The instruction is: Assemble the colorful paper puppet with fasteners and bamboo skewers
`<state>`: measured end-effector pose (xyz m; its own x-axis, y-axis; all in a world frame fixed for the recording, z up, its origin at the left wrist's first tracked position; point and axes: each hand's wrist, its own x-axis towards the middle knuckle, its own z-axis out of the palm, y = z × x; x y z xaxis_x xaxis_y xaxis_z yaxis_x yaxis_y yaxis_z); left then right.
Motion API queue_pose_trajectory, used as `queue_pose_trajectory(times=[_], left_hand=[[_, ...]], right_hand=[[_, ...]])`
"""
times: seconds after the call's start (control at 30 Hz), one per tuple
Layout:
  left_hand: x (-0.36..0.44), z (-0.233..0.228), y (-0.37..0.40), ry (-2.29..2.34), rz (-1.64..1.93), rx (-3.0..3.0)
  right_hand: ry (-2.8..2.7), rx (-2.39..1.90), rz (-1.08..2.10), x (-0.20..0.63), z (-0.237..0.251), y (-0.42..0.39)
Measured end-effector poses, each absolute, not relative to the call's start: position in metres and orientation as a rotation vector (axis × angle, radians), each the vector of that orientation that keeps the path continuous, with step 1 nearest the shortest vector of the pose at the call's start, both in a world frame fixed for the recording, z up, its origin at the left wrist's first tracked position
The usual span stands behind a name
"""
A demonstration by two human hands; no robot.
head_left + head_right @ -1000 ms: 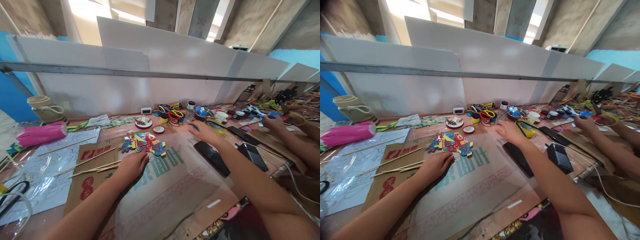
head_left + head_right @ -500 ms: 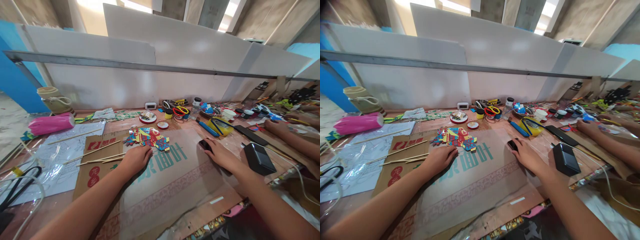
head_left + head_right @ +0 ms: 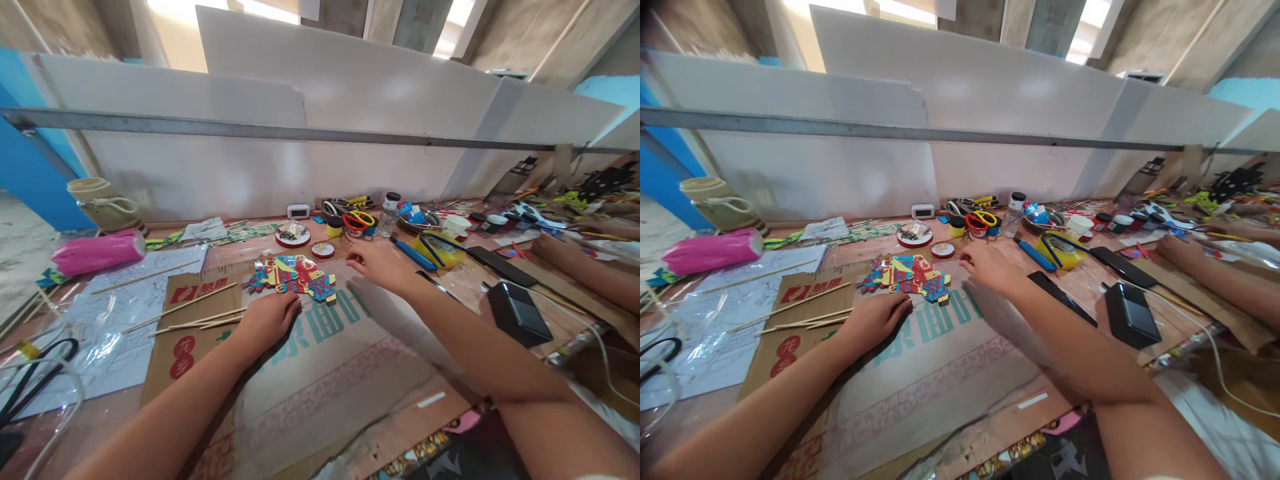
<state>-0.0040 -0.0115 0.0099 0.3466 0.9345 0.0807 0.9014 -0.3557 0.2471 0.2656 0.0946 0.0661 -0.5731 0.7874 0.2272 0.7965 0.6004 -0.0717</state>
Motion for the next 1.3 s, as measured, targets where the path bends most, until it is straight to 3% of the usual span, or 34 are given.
queue_pose_trajectory(times=[0.3,0.8,1.3], left_hand=[[-0.004,0.008,-0.007,1.658,0.307,2.435],[-0.004,0.010,-0.007,1.661,0.264,2.388],[-0.005,0.005,0.000,1.704,0.222,2.312]], right_hand=[[-2.506,-1.213,-0.092,0.227,0.008,0.150],[-2.599,-1.040,0.007,0.297,0.015,0.035],[-2.448,-1.017,0.234,0.304,-0.008,0.057]])
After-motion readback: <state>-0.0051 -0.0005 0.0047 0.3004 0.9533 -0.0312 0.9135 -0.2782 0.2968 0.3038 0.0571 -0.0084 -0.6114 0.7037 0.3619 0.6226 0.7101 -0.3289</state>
